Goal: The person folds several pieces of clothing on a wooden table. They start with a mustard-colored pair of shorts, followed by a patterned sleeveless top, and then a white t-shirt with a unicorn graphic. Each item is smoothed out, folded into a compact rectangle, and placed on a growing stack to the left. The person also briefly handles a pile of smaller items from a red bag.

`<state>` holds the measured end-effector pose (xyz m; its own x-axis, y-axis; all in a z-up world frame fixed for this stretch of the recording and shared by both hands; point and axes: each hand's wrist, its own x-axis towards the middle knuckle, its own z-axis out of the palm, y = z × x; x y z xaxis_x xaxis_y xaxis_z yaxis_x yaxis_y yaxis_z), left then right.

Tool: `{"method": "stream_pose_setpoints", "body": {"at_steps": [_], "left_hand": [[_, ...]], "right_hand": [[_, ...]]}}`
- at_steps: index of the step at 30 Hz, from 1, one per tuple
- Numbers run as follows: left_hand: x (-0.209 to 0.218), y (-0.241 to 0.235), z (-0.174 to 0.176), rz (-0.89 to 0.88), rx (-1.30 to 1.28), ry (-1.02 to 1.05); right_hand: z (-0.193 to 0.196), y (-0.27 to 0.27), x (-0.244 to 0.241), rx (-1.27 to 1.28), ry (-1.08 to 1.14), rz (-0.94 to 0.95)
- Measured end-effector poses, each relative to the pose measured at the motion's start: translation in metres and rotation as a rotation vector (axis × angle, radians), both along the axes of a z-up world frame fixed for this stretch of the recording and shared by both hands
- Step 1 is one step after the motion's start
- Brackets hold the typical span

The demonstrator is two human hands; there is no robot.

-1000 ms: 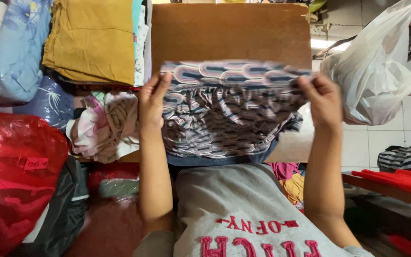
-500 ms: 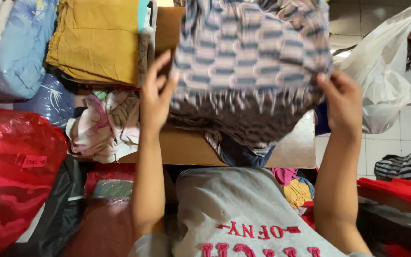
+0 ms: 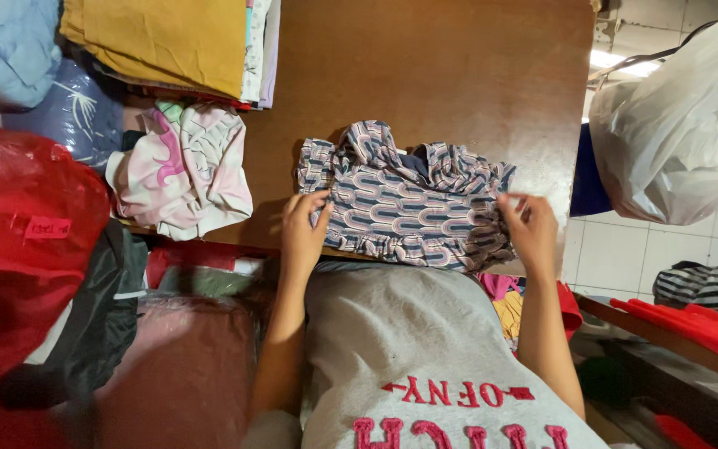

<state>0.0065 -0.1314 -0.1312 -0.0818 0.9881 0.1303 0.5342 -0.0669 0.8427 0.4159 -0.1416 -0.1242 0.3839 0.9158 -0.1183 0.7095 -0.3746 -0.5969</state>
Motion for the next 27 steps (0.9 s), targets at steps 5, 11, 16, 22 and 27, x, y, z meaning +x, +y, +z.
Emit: {"method": "stream_pose_setpoints", "body": {"at_steps": [5, 11, 16, 22, 27], "left_hand": [[0.044, 0.056, -0.035, -0.07, 0.12, -0.003], [0.091, 0.099, -0.071, 0.055, 0.051, 0.022], [0.096, 0.095, -0.06, 0.124, -0.065, -0.108], [0.099, 0.081, -0.072, 0.026, 0.219, -0.081], [0.106, 0.063, -0.089, -0.087, 0.074, 0.0]], "right_hand": [[-0.027, 0.067, -0.022, 0.443, 0.21, 0.113], [-0.071, 0.087, -0.062, 0.365, 0.083, 0.169], [-0.076, 0.076, -0.068, 0.357, -0.034, 0.212], [-0.038, 0.059, -0.093, 0.456, -0.184, 0.101], [-0.022, 0.061, -0.112, 0.657, -0.103, 0.313]]}}
